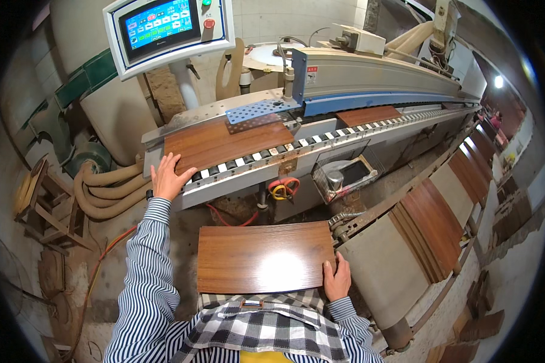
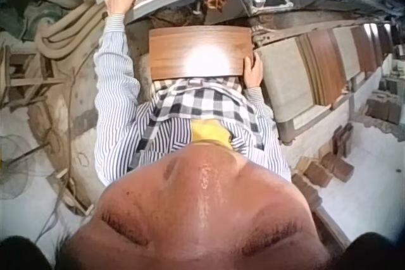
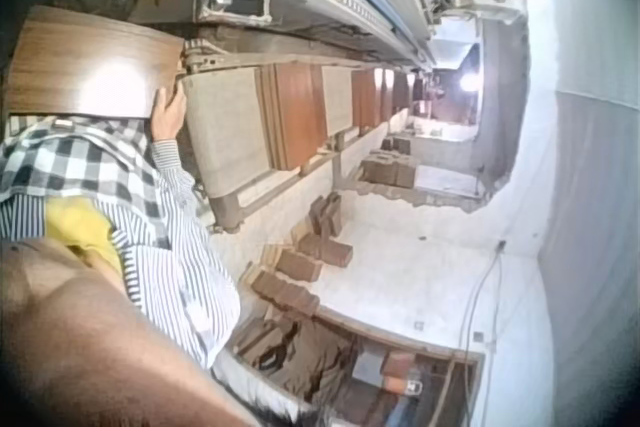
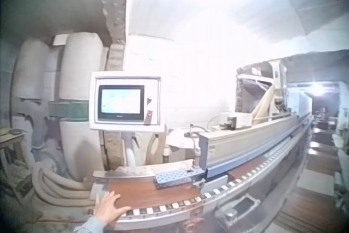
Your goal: The person repeatedly places rectangular wooden panels onto a conveyor belt of a woodworking machine, then removes them after processing. The person also briefly interacts with the machine's control panel.
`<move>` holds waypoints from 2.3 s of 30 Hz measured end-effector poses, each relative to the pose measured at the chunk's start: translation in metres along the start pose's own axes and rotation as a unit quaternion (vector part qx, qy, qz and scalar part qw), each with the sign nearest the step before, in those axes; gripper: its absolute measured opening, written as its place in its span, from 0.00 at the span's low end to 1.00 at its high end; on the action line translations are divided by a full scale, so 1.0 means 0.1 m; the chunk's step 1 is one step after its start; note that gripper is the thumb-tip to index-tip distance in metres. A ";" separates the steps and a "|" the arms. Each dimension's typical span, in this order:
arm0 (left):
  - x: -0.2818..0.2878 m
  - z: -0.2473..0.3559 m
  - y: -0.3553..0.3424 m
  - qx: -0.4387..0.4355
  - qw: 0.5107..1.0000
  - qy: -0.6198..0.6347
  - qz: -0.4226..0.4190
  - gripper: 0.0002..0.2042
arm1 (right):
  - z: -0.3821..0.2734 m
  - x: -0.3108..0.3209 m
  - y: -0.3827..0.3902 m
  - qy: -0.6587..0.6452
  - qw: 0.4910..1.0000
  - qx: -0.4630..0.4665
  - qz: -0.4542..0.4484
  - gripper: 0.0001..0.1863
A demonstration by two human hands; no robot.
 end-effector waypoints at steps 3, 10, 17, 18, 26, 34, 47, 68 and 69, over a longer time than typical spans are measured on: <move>-0.04 -0.04 0.01 0.008 1.000 0.004 0.011 0.41 | 0.03 -0.05 -0.08 0.030 0.999 -0.031 0.001 0.19; -0.06 -0.13 0.02 0.025 0.999 0.022 0.002 0.44 | 0.01 -0.01 -0.19 0.092 0.993 -0.057 0.039 0.18; -0.04 -0.11 0.03 0.042 0.999 0.017 -0.001 0.45 | 0.02 0.03 -0.18 0.062 0.995 -0.045 0.061 0.18; -0.03 -0.10 0.04 0.045 0.999 0.016 -0.002 0.44 | 0.04 0.05 -0.19 0.043 0.996 -0.055 0.058 0.17; -0.04 -0.11 0.06 0.052 0.999 0.008 -0.004 0.42 | 0.04 0.17 -0.22 -0.569 0.762 -0.230 -0.206 0.12; -0.03 -0.09 0.07 0.044 0.999 0.015 -0.012 0.42 | 0.20 0.08 -0.24 -0.554 0.771 -0.196 -0.245 0.13; -0.04 -0.19 0.15 0.006 0.999 0.050 0.004 0.35 | 0.15 0.08 -0.21 -0.561 0.770 -0.179 -0.247 0.15; -0.01 -0.30 0.12 -0.008 0.996 0.084 0.014 0.32 | 0.03 0.11 -0.21 -0.555 0.773 -0.212 -0.222 0.16; 0.01 -0.28 0.12 -0.006 0.997 0.080 0.009 0.32 | 0.04 0.11 -0.21 -0.555 0.773 -0.211 -0.223 0.16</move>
Point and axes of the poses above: each hand's wrist, its own y-axis away from the middle knuckle, its own x-axis out of the back of the hand, z = x × y, the point moved 2 cm from there along -y, towards the middle knuckle, and after that the axes turned 7 degrees about -z, right-handed, at the moved point
